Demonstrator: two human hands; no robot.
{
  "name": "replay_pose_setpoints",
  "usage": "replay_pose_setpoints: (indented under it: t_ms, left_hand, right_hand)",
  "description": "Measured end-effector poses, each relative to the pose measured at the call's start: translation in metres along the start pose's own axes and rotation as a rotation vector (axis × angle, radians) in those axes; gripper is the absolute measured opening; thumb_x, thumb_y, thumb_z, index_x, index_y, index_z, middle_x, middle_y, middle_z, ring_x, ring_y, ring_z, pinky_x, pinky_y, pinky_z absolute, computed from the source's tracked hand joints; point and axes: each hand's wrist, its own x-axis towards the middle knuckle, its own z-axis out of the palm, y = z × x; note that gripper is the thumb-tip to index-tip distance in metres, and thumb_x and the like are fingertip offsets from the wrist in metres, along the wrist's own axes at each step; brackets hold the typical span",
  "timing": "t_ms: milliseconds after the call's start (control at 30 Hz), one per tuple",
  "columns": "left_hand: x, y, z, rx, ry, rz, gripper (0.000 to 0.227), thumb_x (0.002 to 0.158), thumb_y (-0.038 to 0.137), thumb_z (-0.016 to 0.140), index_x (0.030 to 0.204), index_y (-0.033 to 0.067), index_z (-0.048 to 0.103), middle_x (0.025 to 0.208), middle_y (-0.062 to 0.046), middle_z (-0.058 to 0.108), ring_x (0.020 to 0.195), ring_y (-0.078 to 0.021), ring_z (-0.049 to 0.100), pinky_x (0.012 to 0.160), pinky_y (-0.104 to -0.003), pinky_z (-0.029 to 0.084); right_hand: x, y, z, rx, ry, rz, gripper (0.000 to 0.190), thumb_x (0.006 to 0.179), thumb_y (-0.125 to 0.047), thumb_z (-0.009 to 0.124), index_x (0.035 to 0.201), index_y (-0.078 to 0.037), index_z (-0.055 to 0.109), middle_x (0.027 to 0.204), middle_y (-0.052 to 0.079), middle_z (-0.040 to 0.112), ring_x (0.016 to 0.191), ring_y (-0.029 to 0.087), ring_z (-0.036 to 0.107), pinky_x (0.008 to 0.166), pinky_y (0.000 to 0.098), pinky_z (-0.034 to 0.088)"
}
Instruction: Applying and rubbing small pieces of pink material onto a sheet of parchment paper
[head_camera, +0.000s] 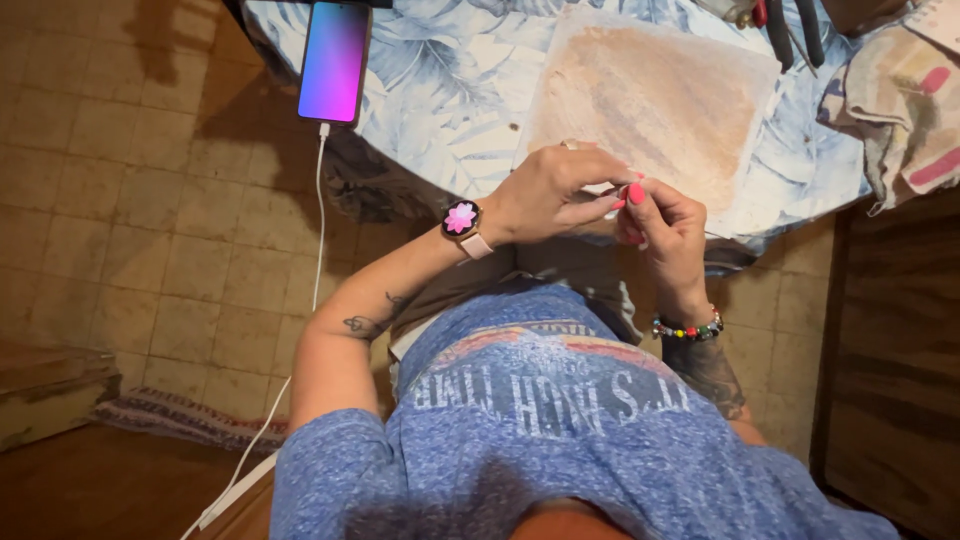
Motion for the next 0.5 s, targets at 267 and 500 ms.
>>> replay_pose_setpoints:
  t_ms: [267,500]
  left_hand:
    - [-0.008,-0.004,0.001,-0.12,0.053,-0.065,0.016,0.078,0.015,0.063,0.093,0.0092,0.062,0.088,-0.009,0.064,0.09,-0.0268,0.06,0.08,-0.036,0.046]
    - [-0.01,0.0,-0.001,-0.131,0.056,-0.083,0.017,0.078,0.014,0.064,0.094,0.0079,0.062,0.087,-0.011,0.064,0.089,-0.0279,0.06,0.079,-0.037,0.047]
  right_hand:
    - [-0.002,0.004,0.0,0.026,-0.008,0.046,0.025,0.09,-0.018,0.046,0.076,0.002,0.053,0.048,0.002,0.032,0.046,0.006,0.034,0.044,0.0204,0.04]
    - [0.002,-0.007,-0.001,-0.105,-0.089,0.02,0.026,0.091,-0.016,0.046,0.077,0.004,0.053,0.049,0.003,0.031,0.046,0.008,0.032,0.044,0.0215,0.038]
